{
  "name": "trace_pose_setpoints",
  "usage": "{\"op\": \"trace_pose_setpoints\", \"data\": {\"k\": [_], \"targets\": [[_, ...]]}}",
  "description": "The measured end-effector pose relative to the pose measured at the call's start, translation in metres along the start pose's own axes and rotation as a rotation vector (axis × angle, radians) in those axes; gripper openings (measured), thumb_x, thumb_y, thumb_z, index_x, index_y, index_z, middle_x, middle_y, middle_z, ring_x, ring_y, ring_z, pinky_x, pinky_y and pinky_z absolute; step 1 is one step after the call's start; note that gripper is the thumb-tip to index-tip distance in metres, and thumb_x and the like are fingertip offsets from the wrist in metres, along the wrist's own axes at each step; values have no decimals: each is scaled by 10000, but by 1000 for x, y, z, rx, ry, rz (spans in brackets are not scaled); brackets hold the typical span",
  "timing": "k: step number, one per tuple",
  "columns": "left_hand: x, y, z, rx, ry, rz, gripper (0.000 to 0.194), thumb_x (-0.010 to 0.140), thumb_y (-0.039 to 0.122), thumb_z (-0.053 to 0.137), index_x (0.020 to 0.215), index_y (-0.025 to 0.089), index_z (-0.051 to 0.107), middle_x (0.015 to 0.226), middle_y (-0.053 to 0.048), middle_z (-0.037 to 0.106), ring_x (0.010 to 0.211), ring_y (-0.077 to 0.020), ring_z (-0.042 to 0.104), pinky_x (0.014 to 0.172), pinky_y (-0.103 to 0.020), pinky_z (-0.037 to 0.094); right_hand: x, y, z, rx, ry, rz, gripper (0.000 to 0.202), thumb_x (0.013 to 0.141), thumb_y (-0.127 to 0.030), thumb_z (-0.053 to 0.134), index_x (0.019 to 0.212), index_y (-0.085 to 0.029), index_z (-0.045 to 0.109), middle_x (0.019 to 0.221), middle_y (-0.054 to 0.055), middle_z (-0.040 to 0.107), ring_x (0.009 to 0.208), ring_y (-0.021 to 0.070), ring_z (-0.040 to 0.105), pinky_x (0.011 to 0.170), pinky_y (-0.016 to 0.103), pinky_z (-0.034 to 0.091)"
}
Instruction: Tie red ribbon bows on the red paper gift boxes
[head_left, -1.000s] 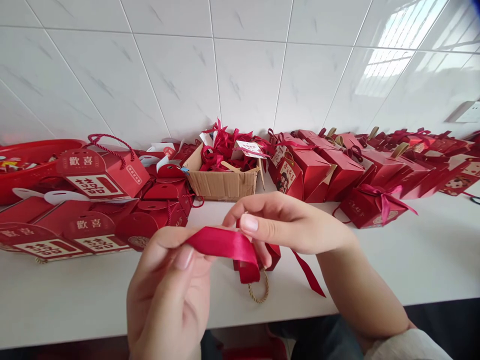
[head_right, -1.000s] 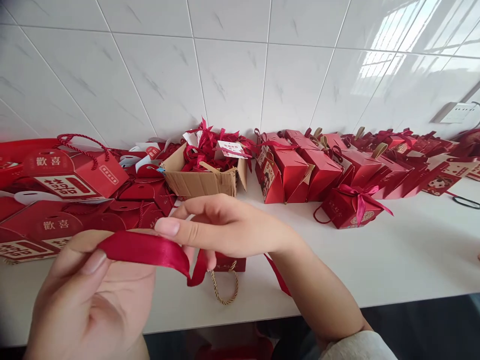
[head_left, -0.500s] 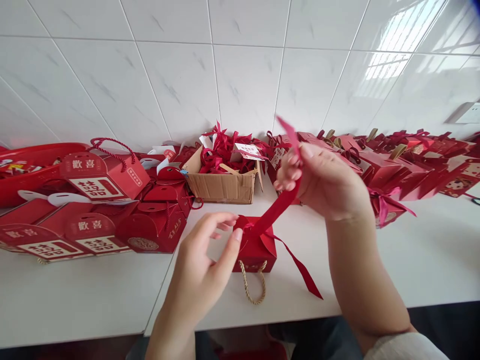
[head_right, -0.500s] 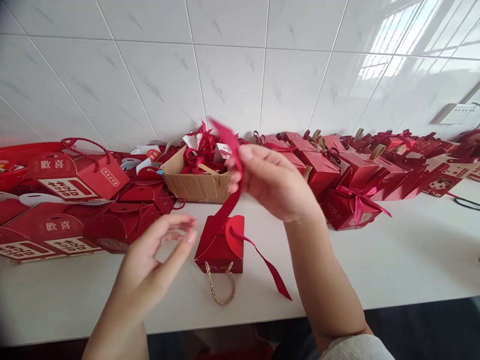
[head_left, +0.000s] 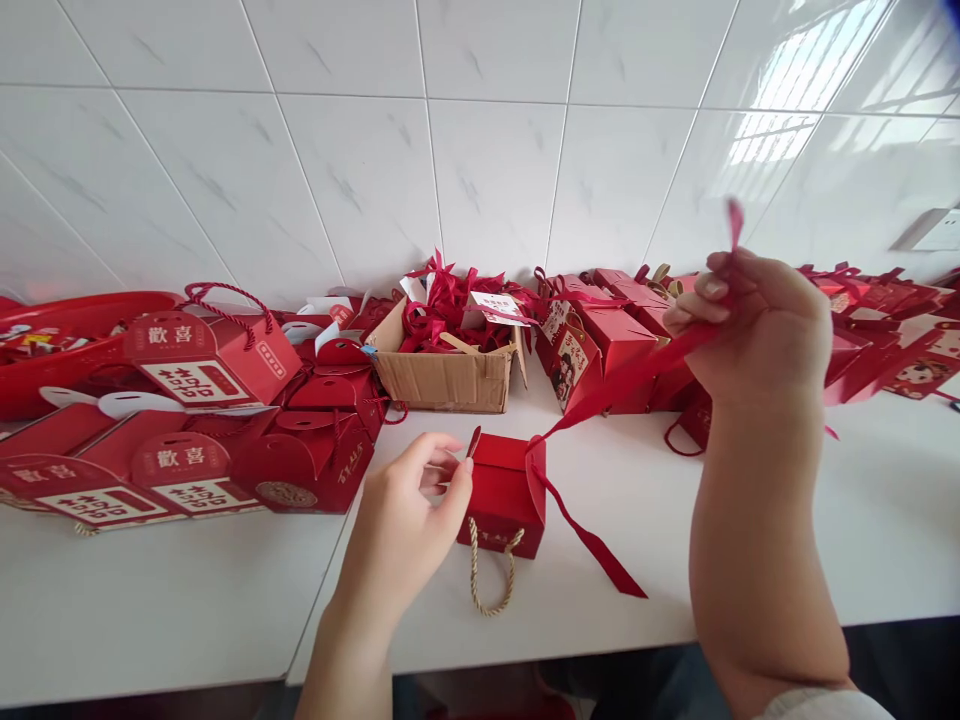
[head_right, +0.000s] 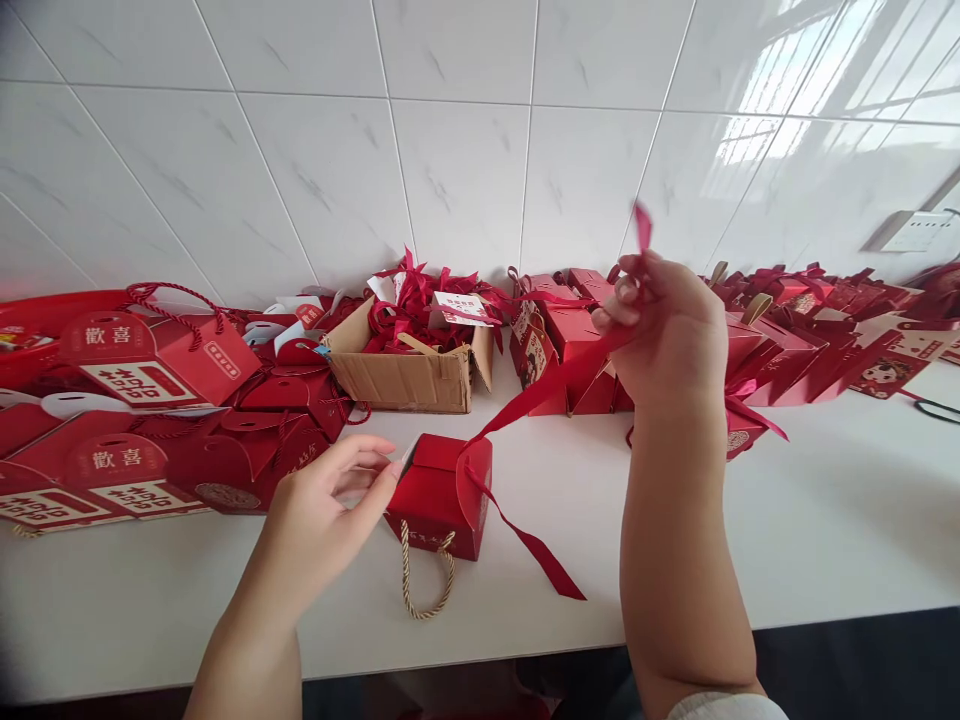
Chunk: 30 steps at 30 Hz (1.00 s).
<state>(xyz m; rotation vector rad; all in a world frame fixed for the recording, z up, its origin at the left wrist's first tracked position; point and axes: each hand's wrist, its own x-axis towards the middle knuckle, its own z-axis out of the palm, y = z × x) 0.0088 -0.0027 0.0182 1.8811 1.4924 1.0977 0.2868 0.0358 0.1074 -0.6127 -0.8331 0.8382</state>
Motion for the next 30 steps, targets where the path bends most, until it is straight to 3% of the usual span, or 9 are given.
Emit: {"op": "trace_pose_setpoints", "data": {"k": [3, 8, 10, 15, 22, 30], "targets": [[3, -1, -4, -63, 13, -58, 160, 828, 323, 556, 936, 211, 591, 860, -21, 681, 714, -154, 666, 627, -231, 517, -11, 3, 10, -199, -224, 112, 247, 824, -201, 550, 584, -156, 591, 491, -53, 348, 398, 44, 211, 409, 238, 233], [8, -6, -8, -89, 19, -115, 178, 840, 272, 508, 999, 208, 555, 810, -7, 661, 598, -127, 615, 561, -220, 474, -33, 34, 41, -634, -765, 373, 260, 815, -343, 610, 632, -158, 592, 540, -36, 407, 466, 70, 319, 435, 242, 212], [9, -10, -8, -131, 4, -133, 199, 841, 264, 497, 1028, 214, 540, 817, -8, 655, 614, -133, 616, 568, -228, 478, -41, 51, 52, -775, -899, 408, 263, 804, -346, 590, 618, -161, 577, 542, -40, 399, 473, 73, 315, 445, 243, 226], [7, -14, -6, -231, -49, -166, 226, 835, 253, 469, 1052, 217, 520, 863, -21, 625, 658, -151, 628, 584, -256, 508, -52, 80, 64, -964, -929, 343, 249, 756, -322, 570, 566, -160, 569, 493, -37, 407, 479, 89, 358, 470, 252, 265], [5, -12, -7, -228, -61, -158, 239, 832, 263, 462, 1058, 210, 521, 930, -46, 622, 694, -161, 639, 611, -279, 527, -52, 86, 62, -1024, -929, 357, 215, 733, -304, 575, 574, -158, 577, 514, -23, 442, 497, 99, 392, 473, 252, 282], [4, -13, -7, -218, -53, -141, 240, 833, 273, 475, 1059, 209, 524, 928, -42, 623, 677, -158, 639, 608, -281, 529, -59, 95, 66, -1110, -931, 341, 227, 722, -283, 530, 538, -177, 450, 544, -29, 418, 498, 87, 339, 439, 248, 250]]}}
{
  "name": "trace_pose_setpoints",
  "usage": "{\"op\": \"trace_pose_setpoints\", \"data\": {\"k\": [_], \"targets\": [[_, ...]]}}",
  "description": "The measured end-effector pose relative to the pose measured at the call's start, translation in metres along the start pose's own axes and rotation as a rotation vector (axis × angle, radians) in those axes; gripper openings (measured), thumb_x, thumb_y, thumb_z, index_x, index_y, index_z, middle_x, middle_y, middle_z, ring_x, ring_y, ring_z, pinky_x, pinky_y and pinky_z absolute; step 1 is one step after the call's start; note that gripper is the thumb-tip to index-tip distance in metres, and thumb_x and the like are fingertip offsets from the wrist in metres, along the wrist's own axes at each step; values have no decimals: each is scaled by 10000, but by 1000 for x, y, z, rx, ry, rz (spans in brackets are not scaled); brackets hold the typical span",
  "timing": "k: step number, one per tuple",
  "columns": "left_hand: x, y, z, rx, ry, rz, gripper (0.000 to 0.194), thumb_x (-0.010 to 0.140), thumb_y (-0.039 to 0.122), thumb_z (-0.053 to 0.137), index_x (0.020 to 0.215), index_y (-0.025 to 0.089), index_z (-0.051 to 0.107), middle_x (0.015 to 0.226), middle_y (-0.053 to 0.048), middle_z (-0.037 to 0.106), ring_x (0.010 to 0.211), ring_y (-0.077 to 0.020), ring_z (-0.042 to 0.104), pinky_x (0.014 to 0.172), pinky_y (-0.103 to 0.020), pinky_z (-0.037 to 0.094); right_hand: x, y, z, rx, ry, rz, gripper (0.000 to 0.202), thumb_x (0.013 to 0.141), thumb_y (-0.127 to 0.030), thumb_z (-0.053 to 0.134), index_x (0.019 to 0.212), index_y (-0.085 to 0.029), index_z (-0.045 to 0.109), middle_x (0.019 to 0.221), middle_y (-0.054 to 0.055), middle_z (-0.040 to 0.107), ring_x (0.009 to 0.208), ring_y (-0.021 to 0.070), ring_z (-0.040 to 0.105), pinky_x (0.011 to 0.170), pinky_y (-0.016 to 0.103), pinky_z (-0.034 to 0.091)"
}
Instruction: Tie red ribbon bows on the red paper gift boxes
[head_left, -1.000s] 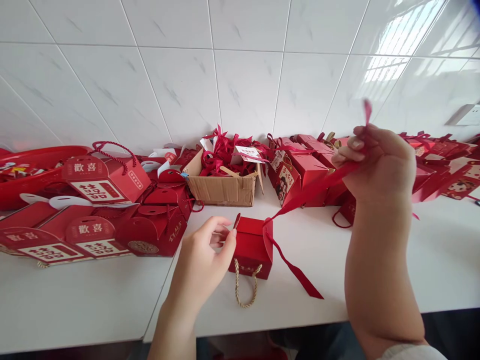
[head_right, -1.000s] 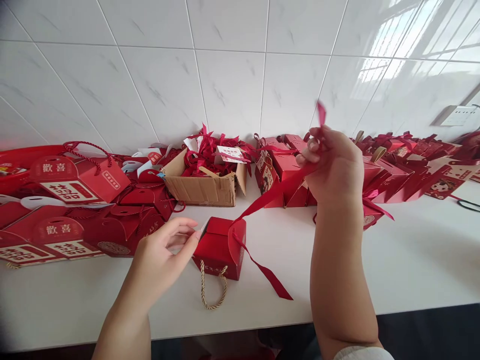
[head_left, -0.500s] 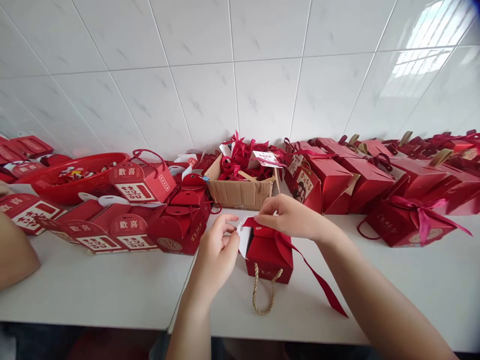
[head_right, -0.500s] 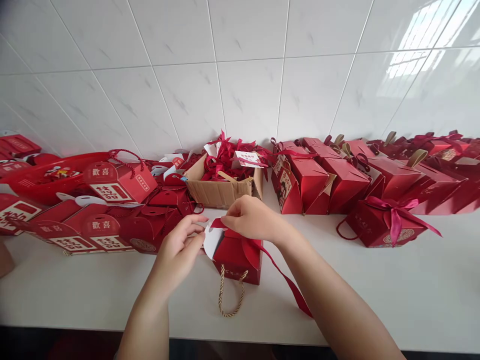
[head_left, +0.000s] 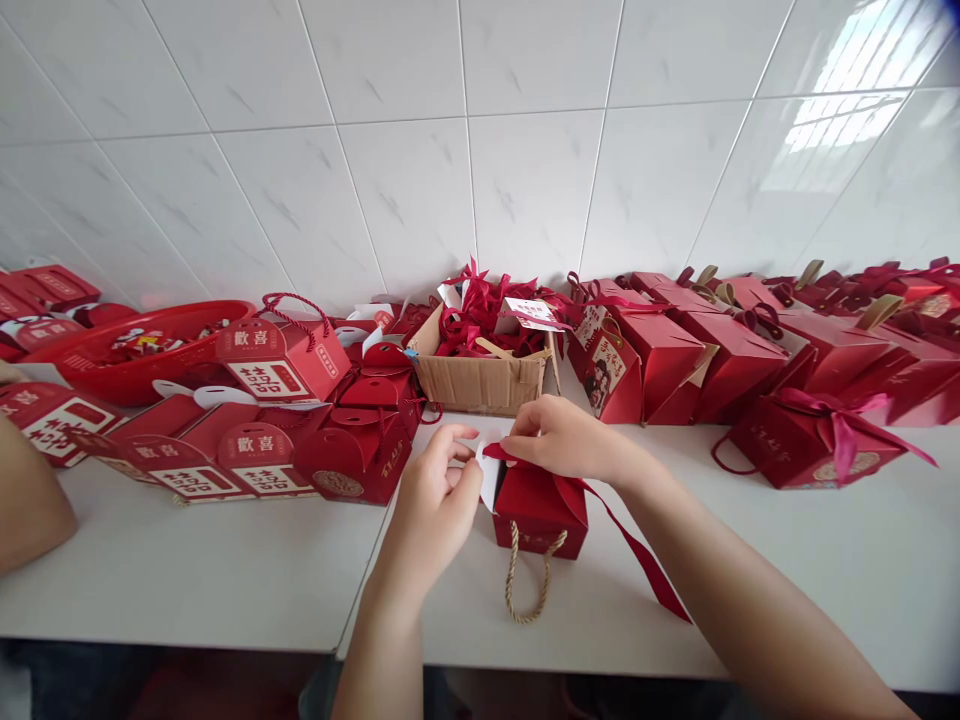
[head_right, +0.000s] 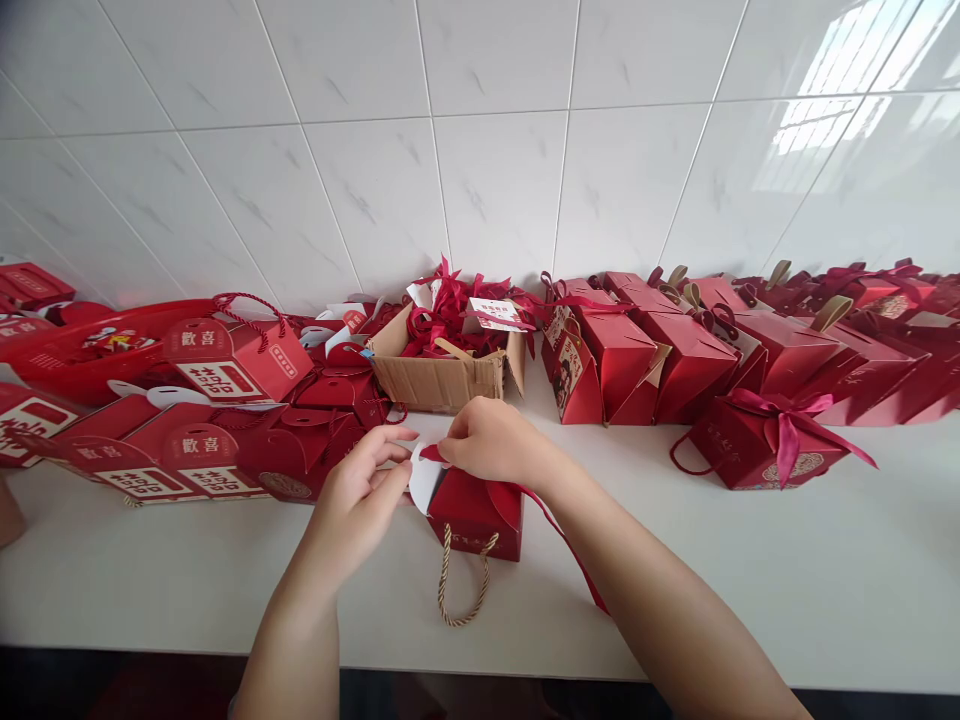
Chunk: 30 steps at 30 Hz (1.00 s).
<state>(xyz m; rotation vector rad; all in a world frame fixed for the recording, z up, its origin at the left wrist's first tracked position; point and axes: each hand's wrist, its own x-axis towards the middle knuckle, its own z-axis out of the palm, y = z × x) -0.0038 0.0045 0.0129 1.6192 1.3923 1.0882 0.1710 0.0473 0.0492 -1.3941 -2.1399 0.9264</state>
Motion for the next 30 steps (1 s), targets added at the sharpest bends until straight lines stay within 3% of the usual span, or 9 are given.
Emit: {"op": "trace_pose_setpoints", "data": {"k": [4, 13, 18, 25, 30], "targets": [[1, -1, 0, 12, 3, 3, 242, 833, 276, 476, 1057, 208, 539, 953, -45, 631, 648, -146, 624, 602, -278, 524, 0, -2, 2, -51, 30, 26, 207, 701, -254, 535, 534, -181, 437, 541, -24, 433, 506, 92, 355, 445, 250, 255], [-1, 4, 0, 92, 5, 11, 236, 835, 259, 466, 1045, 196, 554, 916, -33, 638, 592, -130, 600, 557, -248, 462, -3, -5, 4, -18, -16, -62, 213, 726, -265, 508, 546, -180, 432, 563, -31, 422, 512, 86, 334, 445, 245, 233], [-1, 7, 1, 73, -8, 12, 236, 832, 272, 489, 1035, 186, 576, 913, -41, 659, 659, -150, 625, 565, -235, 452, -1, -6, 5, -31, -14, -33, 174, 730, -261, 506, 580, -172, 514, 584, -20, 475, 508, 90, 356, 451, 250, 250], [1, 4, 0, 32, -42, -2, 318, 883, 427, 450, 997, 186, 624, 780, -35, 652, 656, -174, 614, 576, -258, 491, 0, -4, 5, -45, -36, -78, 225, 741, -225, 497, 523, -175, 476, 526, -46, 385, 504, 82, 298, 482, 248, 258], [4, 1, 0, 7, -112, -22, 268, 873, 419, 470, 816, 189, 595, 722, -8, 611, 658, -162, 598, 580, -250, 504, -1, -4, 2, -42, -28, -106, 209, 777, -245, 532, 606, -161, 617, 638, -1, 547, 594, 101, 448, 541, 243, 322]]}}
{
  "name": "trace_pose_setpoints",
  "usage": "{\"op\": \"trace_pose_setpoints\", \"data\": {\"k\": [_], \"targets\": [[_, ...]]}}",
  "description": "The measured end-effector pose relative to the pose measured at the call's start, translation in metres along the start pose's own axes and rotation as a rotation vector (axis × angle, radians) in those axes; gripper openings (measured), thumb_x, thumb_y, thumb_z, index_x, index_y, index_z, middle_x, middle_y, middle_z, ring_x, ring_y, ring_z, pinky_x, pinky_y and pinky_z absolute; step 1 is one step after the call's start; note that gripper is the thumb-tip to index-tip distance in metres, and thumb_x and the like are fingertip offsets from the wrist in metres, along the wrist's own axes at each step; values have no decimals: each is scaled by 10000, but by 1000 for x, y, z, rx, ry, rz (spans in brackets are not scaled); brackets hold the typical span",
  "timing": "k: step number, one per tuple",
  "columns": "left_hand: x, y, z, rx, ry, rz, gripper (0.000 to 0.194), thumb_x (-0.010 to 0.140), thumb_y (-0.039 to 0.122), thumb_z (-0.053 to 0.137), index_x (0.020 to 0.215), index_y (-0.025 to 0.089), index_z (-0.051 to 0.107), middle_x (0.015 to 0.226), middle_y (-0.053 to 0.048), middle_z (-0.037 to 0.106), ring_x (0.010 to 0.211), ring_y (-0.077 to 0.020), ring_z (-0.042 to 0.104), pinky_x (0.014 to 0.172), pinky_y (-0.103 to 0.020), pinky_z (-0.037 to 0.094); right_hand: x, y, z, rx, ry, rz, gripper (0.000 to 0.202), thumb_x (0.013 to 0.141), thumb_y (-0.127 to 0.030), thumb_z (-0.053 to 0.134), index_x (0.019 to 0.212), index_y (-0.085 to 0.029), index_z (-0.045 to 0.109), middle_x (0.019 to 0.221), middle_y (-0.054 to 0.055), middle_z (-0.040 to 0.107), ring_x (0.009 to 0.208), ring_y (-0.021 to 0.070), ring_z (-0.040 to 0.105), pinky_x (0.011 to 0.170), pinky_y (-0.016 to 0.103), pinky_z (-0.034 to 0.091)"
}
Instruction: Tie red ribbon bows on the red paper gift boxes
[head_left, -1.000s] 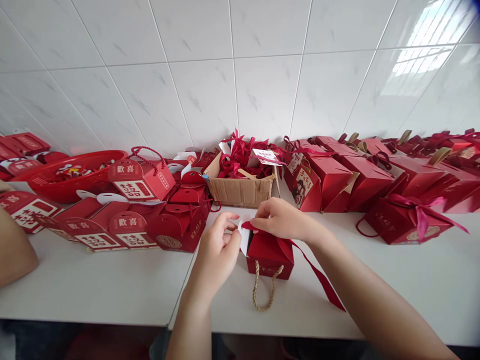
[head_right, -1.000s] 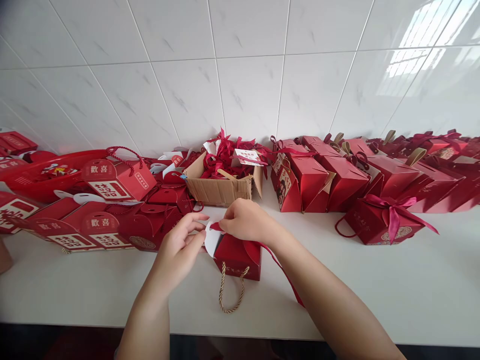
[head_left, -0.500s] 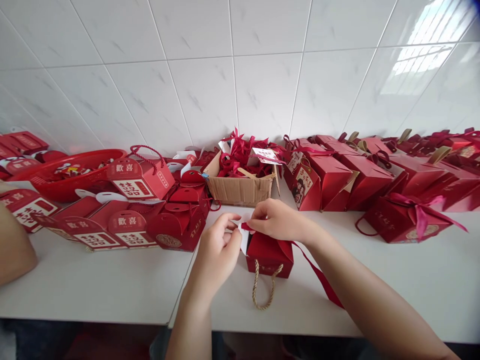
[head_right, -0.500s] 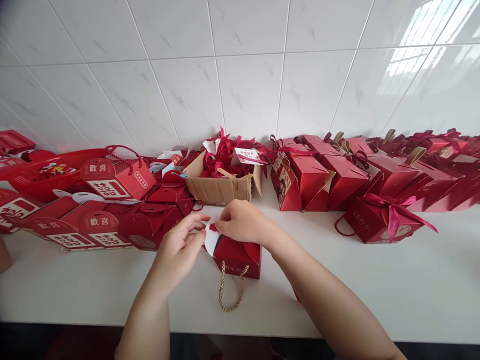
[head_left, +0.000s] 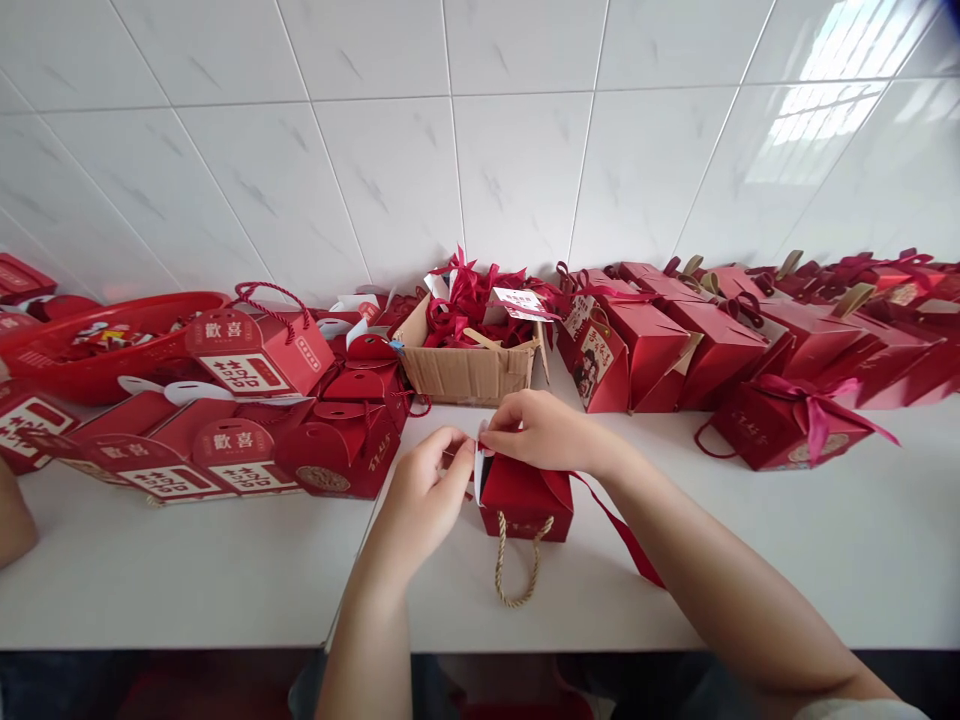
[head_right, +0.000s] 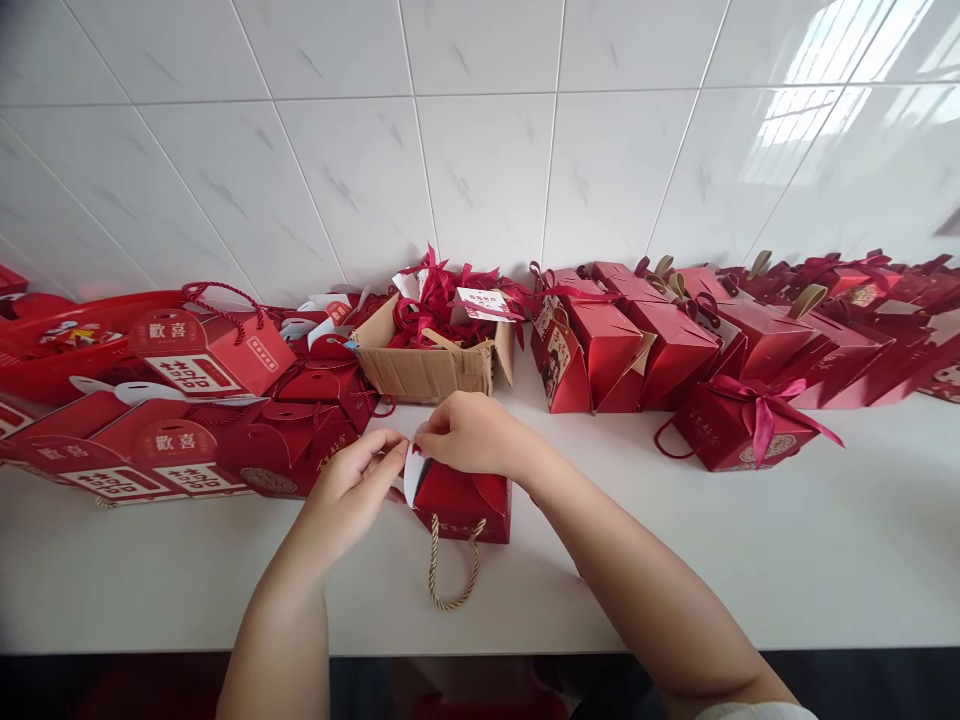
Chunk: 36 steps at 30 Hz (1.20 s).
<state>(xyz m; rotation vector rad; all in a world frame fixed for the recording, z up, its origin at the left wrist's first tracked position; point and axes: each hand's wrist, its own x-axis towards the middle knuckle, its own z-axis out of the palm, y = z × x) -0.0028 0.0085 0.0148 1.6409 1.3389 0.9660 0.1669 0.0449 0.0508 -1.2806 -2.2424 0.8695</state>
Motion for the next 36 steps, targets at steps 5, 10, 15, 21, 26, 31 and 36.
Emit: {"op": "trace_pose_setpoints", "data": {"k": [5, 10, 15, 21, 26, 31, 36], "targets": [[4, 1, -4, -134, 36, -28, 251, 842, 419, 536, 776, 178, 547, 757, -17, 601, 760, -181, 624, 655, -289, 540, -4, -1, -10, -39, 73, 14, 183, 801, -292, 572, 753, -174, 704, 835, 50, 669, 780, 163, 581, 697, 272, 408], [0, 5, -27, -577, 283, 36, 155, 806, 327, 590, 790, 182, 539, 752, -11, 614, 762, -182, 643, 600, -271, 527, -19, 5, -36, -65, 218, 31, 200, 833, -353, 558, 846, -197, 684, 927, 43, 691, 850, 180, 616, 709, 282, 450], [-13, 11, -55, -911, 551, 149, 117, 856, 245, 529, 758, 181, 514, 731, 40, 581, 749, -115, 613, 644, -213, 488, -48, 13, -66, -210, 150, 127, 215, 835, -379, 559, 834, -200, 678, 877, 57, 698, 795, 198, 636, 657, 301, 475], [-20, 19, -62, -978, 848, 219, 115, 804, 242, 556, 757, 164, 485, 772, 16, 553, 783, -125, 594, 689, -223, 472, -55, 20, -73, -324, -143, 233, 347, 691, -475, 698, 903, -202, 727, 941, 77, 703, 815, 247, 646, 621, 317, 465], [-20, 22, -61, -994, 866, 178, 164, 832, 250, 522, 718, 177, 430, 860, 10, 590, 850, -140, 582, 721, -240, 458, -34, 26, -61, -312, -347, 238, 304, 644, -447, 732, 809, -192, 739, 828, 76, 714, 749, 243, 648, 577, 301, 434], [-18, 17, -63, -961, 832, 181, 205, 848, 271, 489, 698, 175, 390, 894, -3, 577, 794, -123, 532, 630, -210, 424, -28, 26, -61, -310, -352, 206, 65, 695, -223, 623, 728, -203, 675, 822, 45, 698, 743, 208, 632, 577, 277, 416], [-10, 12, -64, -1038, 907, 173, 141, 767, 183, 498, 660, 155, 411, 730, -3, 484, 645, -119, 483, 487, -215, 349, -36, 25, -71, -312, -341, 253, 71, 681, -180, 567, 746, -203, 585, 857, 35, 665, 752, 193, 606, 558, 258, 409]]}}
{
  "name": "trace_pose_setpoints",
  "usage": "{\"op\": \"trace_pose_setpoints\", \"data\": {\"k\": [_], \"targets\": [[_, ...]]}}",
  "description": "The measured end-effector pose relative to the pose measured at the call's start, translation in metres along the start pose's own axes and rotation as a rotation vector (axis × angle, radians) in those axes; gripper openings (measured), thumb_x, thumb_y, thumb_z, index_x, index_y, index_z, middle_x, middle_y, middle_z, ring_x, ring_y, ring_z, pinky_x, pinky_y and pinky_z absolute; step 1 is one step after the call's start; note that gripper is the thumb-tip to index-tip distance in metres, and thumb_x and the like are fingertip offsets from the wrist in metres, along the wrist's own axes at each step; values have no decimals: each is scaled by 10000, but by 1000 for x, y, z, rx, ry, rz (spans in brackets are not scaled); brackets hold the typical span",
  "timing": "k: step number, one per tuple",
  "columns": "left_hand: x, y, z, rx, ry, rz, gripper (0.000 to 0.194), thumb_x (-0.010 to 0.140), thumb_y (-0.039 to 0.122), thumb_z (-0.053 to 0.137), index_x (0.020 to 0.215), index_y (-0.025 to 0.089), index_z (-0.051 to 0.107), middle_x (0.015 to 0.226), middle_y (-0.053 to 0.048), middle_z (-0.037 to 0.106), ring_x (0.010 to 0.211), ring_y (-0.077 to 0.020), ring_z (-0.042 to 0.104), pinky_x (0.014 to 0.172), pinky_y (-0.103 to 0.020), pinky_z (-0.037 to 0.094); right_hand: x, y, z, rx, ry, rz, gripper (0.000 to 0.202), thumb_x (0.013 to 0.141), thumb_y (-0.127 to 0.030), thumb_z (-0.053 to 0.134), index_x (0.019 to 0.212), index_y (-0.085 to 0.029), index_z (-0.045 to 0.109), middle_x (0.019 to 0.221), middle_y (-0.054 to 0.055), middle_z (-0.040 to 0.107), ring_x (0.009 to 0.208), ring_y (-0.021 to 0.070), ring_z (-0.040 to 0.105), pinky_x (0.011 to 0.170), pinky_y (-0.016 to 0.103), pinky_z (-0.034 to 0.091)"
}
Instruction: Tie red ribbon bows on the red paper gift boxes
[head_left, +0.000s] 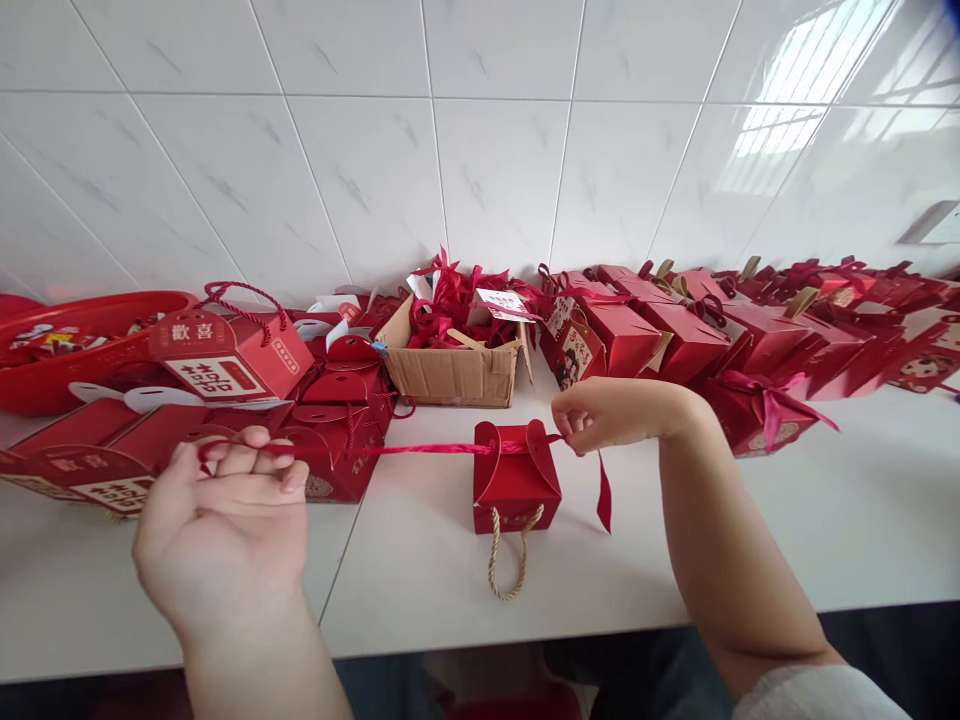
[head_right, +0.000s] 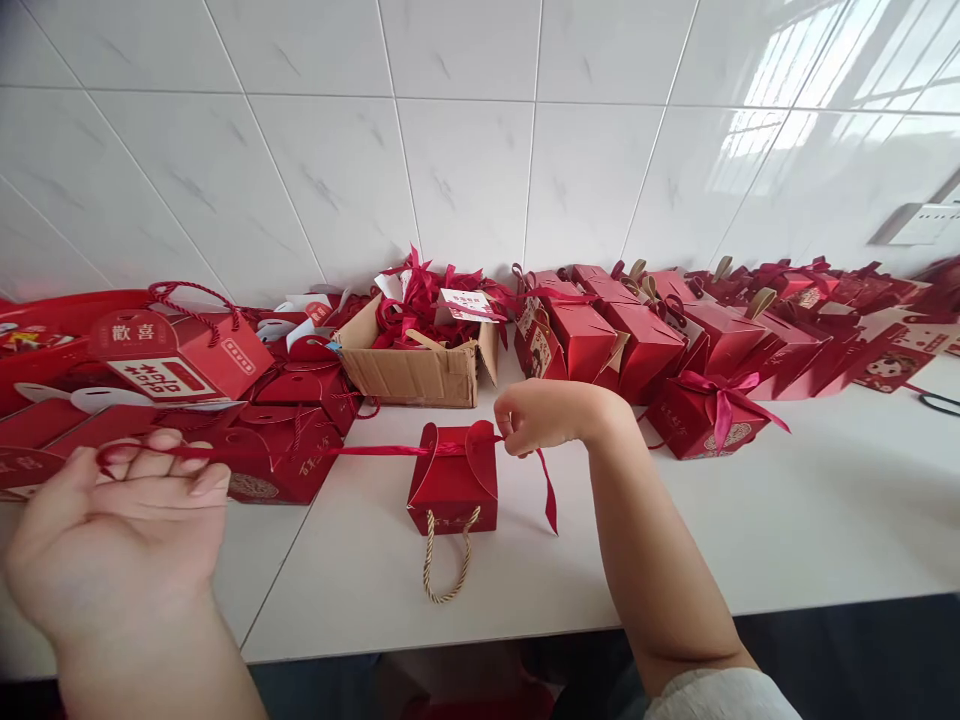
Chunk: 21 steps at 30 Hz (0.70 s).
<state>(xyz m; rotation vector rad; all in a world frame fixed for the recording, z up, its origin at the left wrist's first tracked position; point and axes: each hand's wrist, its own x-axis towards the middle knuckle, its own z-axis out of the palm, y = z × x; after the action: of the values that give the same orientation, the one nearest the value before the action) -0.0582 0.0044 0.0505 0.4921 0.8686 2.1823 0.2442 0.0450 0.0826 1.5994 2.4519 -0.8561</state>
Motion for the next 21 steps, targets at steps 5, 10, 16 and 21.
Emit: {"op": "trace_pose_setpoints", "data": {"k": [5, 10, 16, 21], "targets": [[1, -8, 5, -125, -7, 30, 153, 811, 110, 530, 673, 133, 465, 652, 48, 418, 632, -91, 497, 478, -207, 376, -14, 5, -4, 5, 155, -32, 21, 726, -206, 555, 736, -204, 536, 804, 16, 620, 670, 147, 542, 543, 247, 385], [-2, -16, 8, -47, -7, 72, 255, 795, 253, 684, 647, 117, 526, 621, 35, 493, 635, -86, 513, 519, -185, 437, -25, 10, -6, -8, 206, -31, 210, 776, -406, 598, 875, -220, 604, 849, 28, 631, 715, 168, 561, 580, 267, 414], [-2, -21, 6, 41, -47, 190, 208, 669, 288, 798, 718, 123, 681, 667, 1, 620, 672, -95, 569, 564, -190, 467, -35, 14, -7, 51, 250, -3, 338, 784, -449, 609, 1043, -233, 626, 943, 49, 648, 724, 173, 593, 573, 275, 441], [-6, -19, 6, 187, -34, 214, 237, 612, 136, 732, 838, 207, 749, 775, -3, 663, 606, -95, 570, 542, -220, 425, -43, 9, -9, 89, 356, -53, 243, 803, -405, 587, 973, -244, 654, 799, 17, 637, 648, 146, 550, 522, 259, 399]]}}
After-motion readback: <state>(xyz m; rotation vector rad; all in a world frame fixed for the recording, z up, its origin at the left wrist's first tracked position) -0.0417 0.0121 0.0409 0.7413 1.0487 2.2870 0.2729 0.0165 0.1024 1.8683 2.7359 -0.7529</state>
